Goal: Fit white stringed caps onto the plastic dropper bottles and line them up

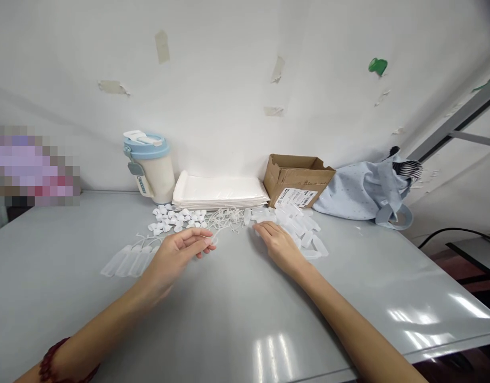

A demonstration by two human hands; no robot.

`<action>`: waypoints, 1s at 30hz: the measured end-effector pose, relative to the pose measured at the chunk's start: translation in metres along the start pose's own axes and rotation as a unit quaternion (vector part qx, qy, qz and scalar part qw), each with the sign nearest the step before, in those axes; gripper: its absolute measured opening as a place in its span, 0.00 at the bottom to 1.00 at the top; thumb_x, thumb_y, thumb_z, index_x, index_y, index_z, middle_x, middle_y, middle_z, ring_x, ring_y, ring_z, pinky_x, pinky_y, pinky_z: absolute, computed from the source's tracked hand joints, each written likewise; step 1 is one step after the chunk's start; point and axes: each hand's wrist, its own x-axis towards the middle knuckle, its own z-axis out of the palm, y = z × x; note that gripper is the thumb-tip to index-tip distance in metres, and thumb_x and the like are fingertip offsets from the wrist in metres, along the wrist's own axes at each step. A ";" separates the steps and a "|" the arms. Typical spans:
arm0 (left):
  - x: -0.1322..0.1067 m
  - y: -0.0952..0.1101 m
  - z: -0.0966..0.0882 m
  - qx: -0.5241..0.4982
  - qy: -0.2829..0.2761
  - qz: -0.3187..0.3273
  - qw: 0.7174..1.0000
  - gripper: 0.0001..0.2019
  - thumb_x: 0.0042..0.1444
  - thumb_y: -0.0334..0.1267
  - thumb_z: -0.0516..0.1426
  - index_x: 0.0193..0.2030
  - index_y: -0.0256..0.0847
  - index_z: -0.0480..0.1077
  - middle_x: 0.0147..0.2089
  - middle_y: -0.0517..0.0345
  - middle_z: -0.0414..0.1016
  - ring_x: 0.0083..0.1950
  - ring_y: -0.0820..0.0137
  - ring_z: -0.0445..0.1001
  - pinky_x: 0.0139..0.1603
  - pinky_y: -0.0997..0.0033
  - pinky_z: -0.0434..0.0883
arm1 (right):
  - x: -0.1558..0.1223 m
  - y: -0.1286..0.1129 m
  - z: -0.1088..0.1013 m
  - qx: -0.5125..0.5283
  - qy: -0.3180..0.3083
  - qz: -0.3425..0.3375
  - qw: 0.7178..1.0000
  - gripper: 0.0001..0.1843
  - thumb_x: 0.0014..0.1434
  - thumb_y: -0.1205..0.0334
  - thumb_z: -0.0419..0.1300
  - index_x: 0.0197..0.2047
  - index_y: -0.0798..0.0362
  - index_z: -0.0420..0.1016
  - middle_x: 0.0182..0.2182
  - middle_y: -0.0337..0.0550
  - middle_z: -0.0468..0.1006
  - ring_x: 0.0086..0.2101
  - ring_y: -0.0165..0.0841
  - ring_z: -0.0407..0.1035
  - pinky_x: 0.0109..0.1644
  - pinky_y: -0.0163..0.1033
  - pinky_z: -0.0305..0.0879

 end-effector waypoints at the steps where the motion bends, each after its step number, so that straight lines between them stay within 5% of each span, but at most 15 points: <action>1: -0.001 -0.001 0.001 -0.002 -0.001 0.004 1.000 0.16 0.50 0.49 0.62 0.41 0.41 0.74 0.35 0.53 0.78 0.39 0.65 0.74 0.42 0.64 0.69 | 0.000 -0.001 0.000 0.001 0.005 -0.004 1.000 0.27 0.55 0.84 0.44 0.54 0.59 0.69 0.45 0.57 0.75 0.48 0.43 0.67 0.50 0.49 0.68; 5: -0.004 -0.002 0.007 -0.022 -0.010 0.018 1.000 0.14 0.50 0.48 0.63 0.39 0.41 0.75 0.35 0.55 0.78 0.39 0.65 0.74 0.43 0.64 0.70 | -0.001 -0.014 -0.003 0.069 0.093 0.006 0.993 0.29 0.57 0.83 0.44 0.55 0.53 0.69 0.46 0.53 0.73 0.48 0.42 0.64 0.49 0.48 0.69; 8: -0.006 -0.002 0.011 -0.060 -0.014 0.017 0.998 0.15 0.49 0.48 0.64 0.39 0.41 0.75 0.37 0.54 0.78 0.41 0.65 0.74 0.46 0.62 0.70 | -0.003 -0.029 -0.011 0.204 0.168 0.052 0.963 0.19 0.62 0.74 0.49 0.51 0.48 0.71 0.44 0.49 0.72 0.46 0.39 0.66 0.47 0.46 0.69; 12: -0.011 -0.002 0.014 -0.118 -0.025 0.002 0.993 0.14 0.48 0.47 0.66 0.39 0.43 0.76 0.40 0.56 0.79 0.43 0.67 0.73 0.50 0.65 0.69 | -0.006 -0.051 -0.023 0.448 0.165 0.161 0.864 0.07 0.59 0.64 0.59 0.42 0.49 0.73 0.42 0.45 0.73 0.42 0.35 0.69 0.42 0.40 0.68; 15: -0.015 -0.001 0.015 -0.123 -0.020 -0.002 0.992 0.14 0.46 0.46 0.67 0.38 0.44 0.76 0.39 0.58 0.79 0.42 0.69 0.73 0.51 0.66 0.69 | -0.007 -0.061 -0.031 0.591 0.097 0.231 0.766 0.09 0.55 0.60 0.64 0.39 0.50 0.71 0.37 0.41 0.73 0.35 0.31 0.69 0.39 0.38 0.67; 18: -0.016 -0.002 0.015 -0.119 -0.014 -0.002 0.993 0.13 0.47 0.47 0.67 0.37 0.45 0.76 0.37 0.59 0.79 0.40 0.70 0.73 0.50 0.68 0.70 | -0.006 -0.066 -0.035 0.657 0.066 0.236 0.713 0.12 0.52 0.58 0.67 0.37 0.51 0.71 0.37 0.40 0.74 0.34 0.30 0.69 0.38 0.37 0.65; 30: -0.018 -0.002 0.018 -0.147 -0.074 -0.011 0.986 0.08 0.51 0.44 0.64 0.34 0.44 0.76 0.34 0.58 0.78 0.37 0.70 0.73 0.45 0.68 0.71 | -0.007 -0.073 -0.037 0.708 0.014 0.241 0.664 0.14 0.49 0.57 0.70 0.36 0.51 0.71 0.35 0.39 0.76 0.36 0.31 0.71 0.41 0.37 0.65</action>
